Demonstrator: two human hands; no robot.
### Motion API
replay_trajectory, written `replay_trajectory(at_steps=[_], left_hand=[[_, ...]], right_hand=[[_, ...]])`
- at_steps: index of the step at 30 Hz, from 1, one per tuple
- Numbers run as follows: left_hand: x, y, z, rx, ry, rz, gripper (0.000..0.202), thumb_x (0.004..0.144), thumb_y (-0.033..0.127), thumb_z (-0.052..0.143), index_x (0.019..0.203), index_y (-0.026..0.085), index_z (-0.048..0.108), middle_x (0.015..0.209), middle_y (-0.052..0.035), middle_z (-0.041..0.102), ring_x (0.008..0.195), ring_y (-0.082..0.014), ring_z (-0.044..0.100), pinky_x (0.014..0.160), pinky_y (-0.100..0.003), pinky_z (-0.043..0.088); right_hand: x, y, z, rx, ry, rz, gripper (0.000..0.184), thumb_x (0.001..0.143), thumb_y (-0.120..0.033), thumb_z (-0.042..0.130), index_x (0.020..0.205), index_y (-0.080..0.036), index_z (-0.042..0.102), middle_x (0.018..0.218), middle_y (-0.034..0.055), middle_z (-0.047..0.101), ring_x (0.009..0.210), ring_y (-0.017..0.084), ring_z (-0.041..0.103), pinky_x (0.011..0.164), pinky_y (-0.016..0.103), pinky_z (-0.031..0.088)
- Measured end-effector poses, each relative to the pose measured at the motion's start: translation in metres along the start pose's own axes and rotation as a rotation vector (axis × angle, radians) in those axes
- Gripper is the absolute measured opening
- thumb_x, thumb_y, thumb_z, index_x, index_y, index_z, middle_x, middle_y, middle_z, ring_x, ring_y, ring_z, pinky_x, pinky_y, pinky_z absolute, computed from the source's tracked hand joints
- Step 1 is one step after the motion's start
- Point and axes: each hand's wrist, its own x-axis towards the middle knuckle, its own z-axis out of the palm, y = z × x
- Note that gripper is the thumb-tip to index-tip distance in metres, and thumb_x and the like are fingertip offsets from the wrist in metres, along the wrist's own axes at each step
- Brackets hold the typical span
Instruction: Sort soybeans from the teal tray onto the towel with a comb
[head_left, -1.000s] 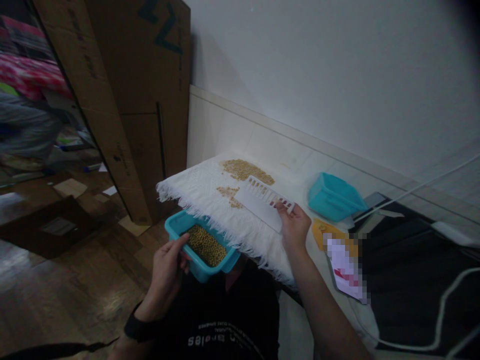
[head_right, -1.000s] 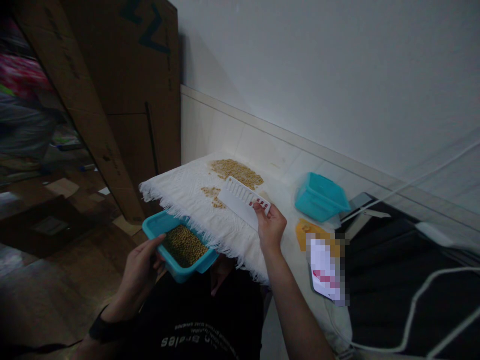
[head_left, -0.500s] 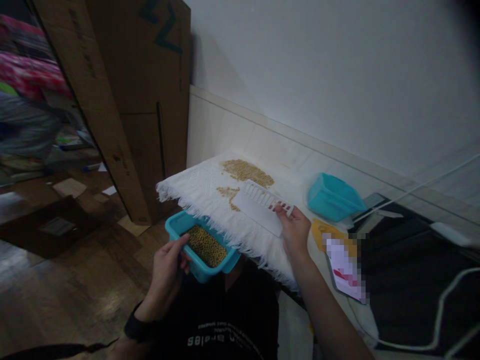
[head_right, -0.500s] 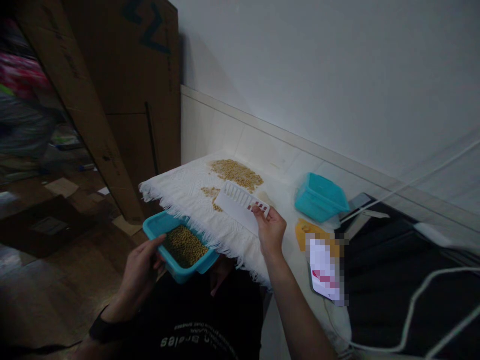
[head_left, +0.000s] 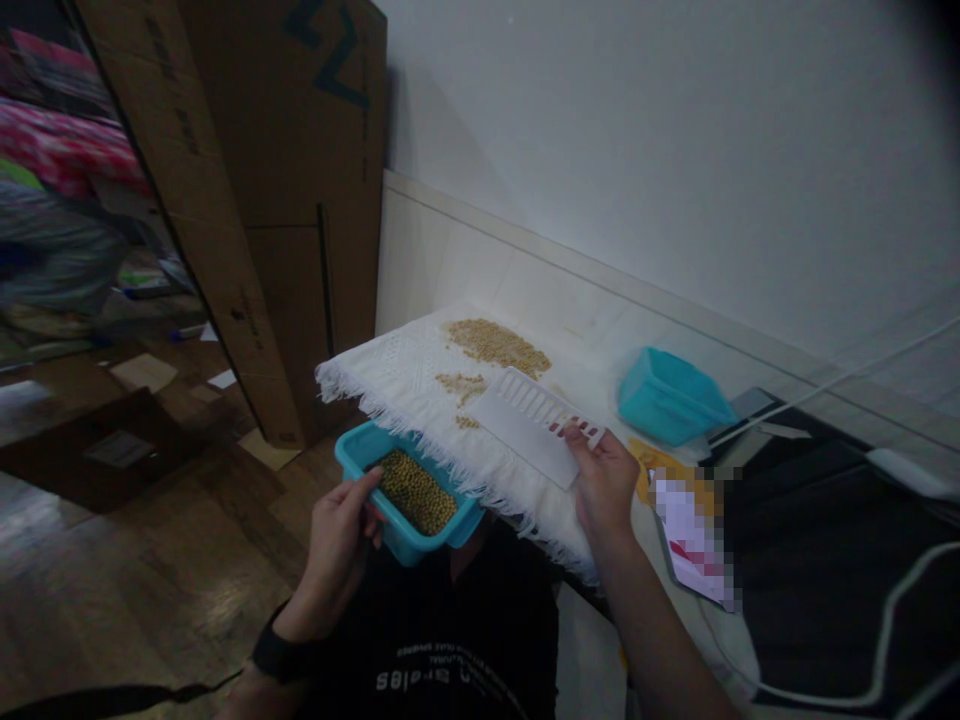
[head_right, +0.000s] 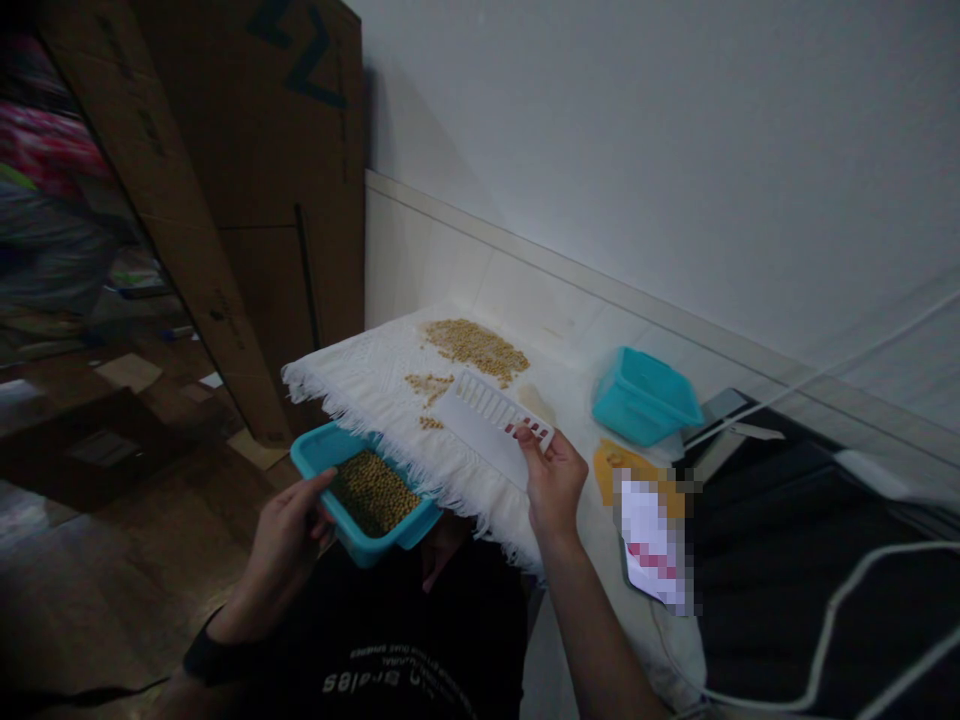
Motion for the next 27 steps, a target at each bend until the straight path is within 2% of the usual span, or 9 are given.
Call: replay_trajectory(at_steps=[5, 14, 20, 27], left_hand=[[-0.001, 0.001, 0.0, -0.022, -0.014, -0.028, 0.041, 0.069, 0.042, 0.077, 0.046, 0.018, 0.053, 0.034, 0.007, 0.041, 0.029, -0.0066, 0.033, 0.03, -0.02, 0.03], [0.0, 0.0, -0.001, -0.022, -0.013, -0.03, 0.042, 0.069, 0.043, 0.077, 0.045, 0.019, 0.052, 0.034, 0.0071, 0.041, 0.029, -0.0065, 0.033, 0.029, -0.02, 0.028], [-0.001, 0.001, 0.001, -0.008, -0.016, -0.034, 0.041, 0.07, 0.042, 0.075, 0.046, 0.019, 0.052, 0.034, 0.0072, 0.04, 0.029, -0.0065, 0.033, 0.03, -0.019, 0.029], [0.001, -0.001, 0.0, -0.009, -0.016, -0.012, 0.041, 0.072, 0.041, 0.073, 0.045, 0.019, 0.052, 0.034, 0.0071, 0.039, 0.029, -0.0067, 0.033, 0.03, -0.02, 0.029]], right_hand=[[-0.006, 0.001, -0.007, 0.029, 0.0, 0.055, 0.036, 0.07, -0.043, 0.08, 0.09, -0.014, 0.074, 0.088, 0.0084, 0.077, 0.08, 0.022, 0.07, 0.077, 0.036, 0.055], [-0.007, -0.002, -0.005, 0.072, -0.006, 0.113, 0.035, 0.068, -0.042, 0.082, 0.089, -0.015, 0.074, 0.087, 0.0069, 0.077, 0.077, 0.02, 0.07, 0.077, 0.035, 0.055], [-0.01, -0.007, -0.004, 0.074, -0.035, 0.093, 0.031, 0.069, -0.04, 0.082, 0.088, -0.016, 0.074, 0.086, 0.0059, 0.077, 0.077, 0.019, 0.07, 0.076, 0.033, 0.055], [-0.017, -0.008, -0.008, 0.066, -0.006, 0.088, 0.034, 0.069, -0.04, 0.081, 0.092, -0.016, 0.074, 0.087, 0.0074, 0.077, 0.081, 0.022, 0.071, 0.078, 0.037, 0.056]])
